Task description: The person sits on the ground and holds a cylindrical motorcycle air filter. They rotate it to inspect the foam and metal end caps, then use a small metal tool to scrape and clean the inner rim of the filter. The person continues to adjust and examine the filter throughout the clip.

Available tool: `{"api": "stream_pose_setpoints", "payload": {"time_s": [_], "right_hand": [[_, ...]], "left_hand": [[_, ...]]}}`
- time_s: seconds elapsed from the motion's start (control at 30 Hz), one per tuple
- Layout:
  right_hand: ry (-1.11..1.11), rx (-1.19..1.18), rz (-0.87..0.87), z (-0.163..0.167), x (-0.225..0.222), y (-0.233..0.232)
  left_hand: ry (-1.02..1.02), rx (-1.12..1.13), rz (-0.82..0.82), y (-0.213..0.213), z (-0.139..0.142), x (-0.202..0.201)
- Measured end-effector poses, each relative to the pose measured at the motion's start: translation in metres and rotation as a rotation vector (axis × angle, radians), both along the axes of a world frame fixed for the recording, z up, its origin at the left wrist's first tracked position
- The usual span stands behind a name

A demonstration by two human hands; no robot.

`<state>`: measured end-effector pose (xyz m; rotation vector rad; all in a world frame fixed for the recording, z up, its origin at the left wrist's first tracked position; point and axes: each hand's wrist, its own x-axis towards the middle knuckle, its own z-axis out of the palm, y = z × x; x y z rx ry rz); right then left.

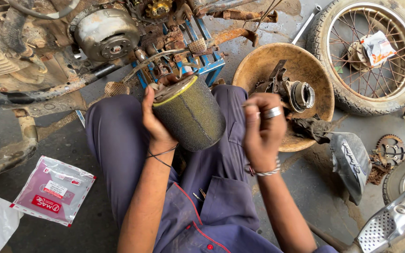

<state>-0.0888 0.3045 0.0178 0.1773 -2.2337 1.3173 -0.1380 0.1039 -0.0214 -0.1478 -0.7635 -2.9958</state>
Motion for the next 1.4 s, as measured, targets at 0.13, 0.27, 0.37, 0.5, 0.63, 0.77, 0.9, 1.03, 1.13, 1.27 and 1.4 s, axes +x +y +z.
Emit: {"api": "stream_pose_setpoints", "payload": {"time_s": [0.13,0.27,0.37,0.5,0.63,0.77,0.9,1.03,1.13,1.27,1.4], "right_hand": [[-0.279,-0.071,-0.192,-0.007,-0.005,0.056],[-0.240,0.316,-0.239,0.004,0.011,0.087],[-0.075,0.535,-0.135,0.006,0.014,0.092],[-0.774,0.111,-0.335,0.001,0.008,0.090],[-0.238,0.442,-0.080,0.017,0.001,0.092],[-0.572,0.779,-0.368,0.051,0.000,0.105],[-0.879,0.812,-0.533,0.080,0.008,0.148],[-0.890,0.722,-0.539,0.098,0.013,0.159],[-1.012,0.667,-0.481,0.128,0.004,0.163],[-1.304,0.673,-0.334,0.205,-0.045,0.188],[-1.512,0.715,-0.131,0.288,-0.077,0.205]], "left_hand": [[-0.052,0.091,0.064,-0.007,-0.006,0.000],[-0.127,0.073,0.014,-0.011,-0.015,0.000],[-0.159,0.139,0.040,-0.011,-0.013,-0.003],[-0.236,0.028,-0.064,0.001,0.012,-0.008],[-0.350,0.041,-0.158,0.037,0.064,-0.013],[-0.268,-0.105,-0.272,0.076,0.105,-0.026],[-0.536,-0.204,-0.141,0.109,0.114,-0.045],[-0.317,-0.155,-0.310,0.132,0.123,-0.064],[-0.350,-0.213,-0.414,0.156,0.153,-0.077],[-0.145,-0.264,-0.815,0.255,0.251,-0.065],[0.126,-0.305,-1.098,0.331,0.368,-0.032]]}}
